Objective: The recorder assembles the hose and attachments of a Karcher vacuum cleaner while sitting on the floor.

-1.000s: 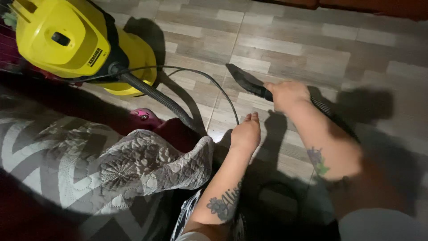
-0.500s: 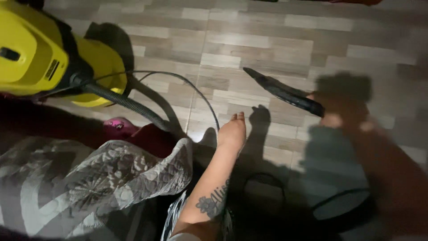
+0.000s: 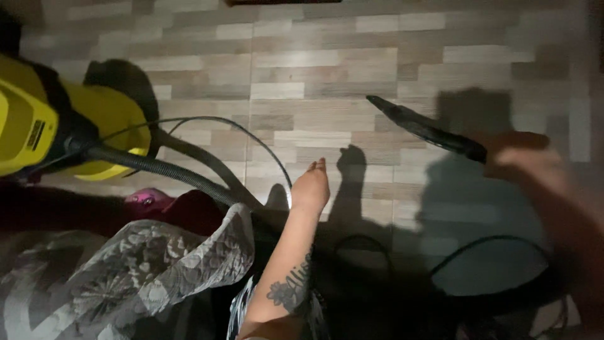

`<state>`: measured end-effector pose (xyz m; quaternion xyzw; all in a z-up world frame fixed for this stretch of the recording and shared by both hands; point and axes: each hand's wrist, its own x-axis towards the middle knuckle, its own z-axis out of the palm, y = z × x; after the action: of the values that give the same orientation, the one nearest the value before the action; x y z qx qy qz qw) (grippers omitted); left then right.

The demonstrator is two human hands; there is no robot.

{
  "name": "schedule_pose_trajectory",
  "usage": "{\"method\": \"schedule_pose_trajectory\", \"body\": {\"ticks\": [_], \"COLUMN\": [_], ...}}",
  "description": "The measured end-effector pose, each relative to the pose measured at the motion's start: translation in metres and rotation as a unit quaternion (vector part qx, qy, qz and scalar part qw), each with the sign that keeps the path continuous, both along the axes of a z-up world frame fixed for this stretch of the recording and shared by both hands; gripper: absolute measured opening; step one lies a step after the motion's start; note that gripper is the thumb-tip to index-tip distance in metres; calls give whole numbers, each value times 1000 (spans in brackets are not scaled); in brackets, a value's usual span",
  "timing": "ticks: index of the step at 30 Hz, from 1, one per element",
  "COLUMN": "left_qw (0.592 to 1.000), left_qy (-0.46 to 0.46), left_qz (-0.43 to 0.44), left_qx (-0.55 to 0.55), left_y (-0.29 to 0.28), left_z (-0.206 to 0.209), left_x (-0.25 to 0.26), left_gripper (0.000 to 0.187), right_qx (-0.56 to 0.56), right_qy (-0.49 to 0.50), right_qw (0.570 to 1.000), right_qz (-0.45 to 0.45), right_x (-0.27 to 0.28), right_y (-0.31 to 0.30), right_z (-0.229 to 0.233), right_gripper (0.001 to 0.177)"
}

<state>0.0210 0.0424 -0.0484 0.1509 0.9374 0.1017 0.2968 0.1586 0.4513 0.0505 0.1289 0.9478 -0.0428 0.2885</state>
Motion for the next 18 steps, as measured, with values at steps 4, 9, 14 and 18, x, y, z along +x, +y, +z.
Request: {"method": "schedule_pose_trajectory", "body": {"ticks": [4, 9, 14, 18], "left_qw": [1000, 1000, 1000, 1000], "left_qy": [0, -3, -21, 13], "left_qz": [5, 12, 0, -8], "left_qx": [9, 5, -7, 27], "left_y": [-1, 3, 8, 4], "left_z": [5, 8, 17, -5], "left_x": [4, 7, 7, 11], "left_gripper": [62, 65, 67, 62], "right_qx": [9, 17, 0, -185], "right_qy": [-31, -67, -41, 193], "right_qw": [999, 996, 996, 956], "right_qz": [-30, -62, -78, -119], "right_x": [19, 22, 11, -1], "right_y": [34, 44, 14, 16], "right_z": [-31, -67, -80, -151], "right_gripper": [73, 79, 61, 84]}}
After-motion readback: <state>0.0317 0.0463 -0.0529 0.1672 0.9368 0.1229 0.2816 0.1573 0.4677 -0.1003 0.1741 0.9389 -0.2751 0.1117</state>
